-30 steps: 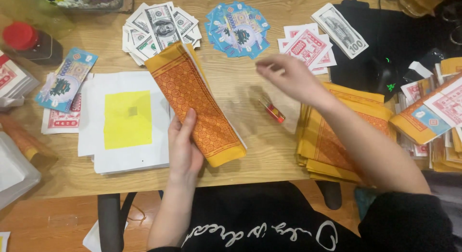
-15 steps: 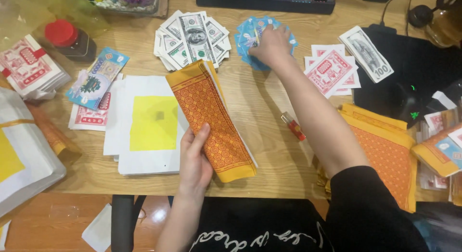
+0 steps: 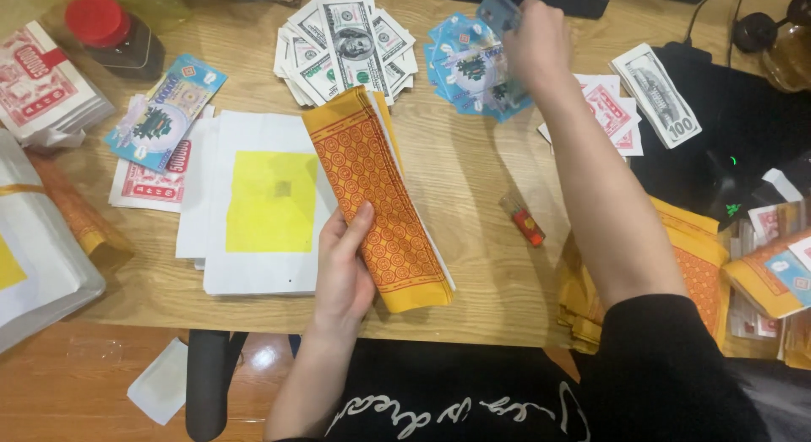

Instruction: The person repeatedly assembles small bundles of paper money by placing a blue note and a red note into a yellow envelope, folding the envelope closed, and setting the completed pack aside. The process is repeated multiple times with consistent hand motions.

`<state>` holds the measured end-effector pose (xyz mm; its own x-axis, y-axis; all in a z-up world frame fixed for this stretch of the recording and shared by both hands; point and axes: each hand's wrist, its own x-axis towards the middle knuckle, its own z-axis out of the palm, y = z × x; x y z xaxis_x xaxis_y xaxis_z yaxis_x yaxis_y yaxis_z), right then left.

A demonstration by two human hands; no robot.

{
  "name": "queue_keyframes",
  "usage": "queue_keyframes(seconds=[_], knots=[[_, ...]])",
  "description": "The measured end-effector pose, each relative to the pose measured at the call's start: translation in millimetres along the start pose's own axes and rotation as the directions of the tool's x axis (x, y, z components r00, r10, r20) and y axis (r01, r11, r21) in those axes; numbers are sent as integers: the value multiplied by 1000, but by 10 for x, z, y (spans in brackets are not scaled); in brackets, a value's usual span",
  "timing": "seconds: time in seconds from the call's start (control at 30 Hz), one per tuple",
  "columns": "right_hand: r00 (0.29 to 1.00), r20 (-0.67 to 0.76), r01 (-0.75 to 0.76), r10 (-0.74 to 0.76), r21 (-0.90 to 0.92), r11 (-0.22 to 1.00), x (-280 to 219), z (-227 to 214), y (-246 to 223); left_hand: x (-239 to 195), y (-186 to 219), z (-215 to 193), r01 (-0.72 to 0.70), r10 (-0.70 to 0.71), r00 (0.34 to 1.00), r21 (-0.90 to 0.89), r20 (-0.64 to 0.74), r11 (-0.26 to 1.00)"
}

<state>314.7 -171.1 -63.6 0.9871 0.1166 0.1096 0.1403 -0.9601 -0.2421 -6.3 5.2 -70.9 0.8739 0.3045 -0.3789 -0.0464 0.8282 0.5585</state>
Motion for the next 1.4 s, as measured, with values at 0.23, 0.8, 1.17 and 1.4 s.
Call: queue_keyframes(seconds=[0.23, 0.8, 1.17, 1.4], knots=[[974, -9, 226, -226, 29, 974, -220, -93, 202, 4, 27, 77, 55, -55, 998, 33, 4, 998], [-82, -208, 996, -975, 24, -88, -2204, -1177, -379, -114, 18, 91, 9, -204, 849, 373, 487, 928], [64, -65, 994, -996, 96, 58, -1852, -789, -561, -17, 127, -137, -208, 168, 967, 209, 192, 956], [885, 91, 340, -456, 542, 769, -797, -155, -1578, 50, 431, -206, -342, 356, 910, 102, -212, 934]])
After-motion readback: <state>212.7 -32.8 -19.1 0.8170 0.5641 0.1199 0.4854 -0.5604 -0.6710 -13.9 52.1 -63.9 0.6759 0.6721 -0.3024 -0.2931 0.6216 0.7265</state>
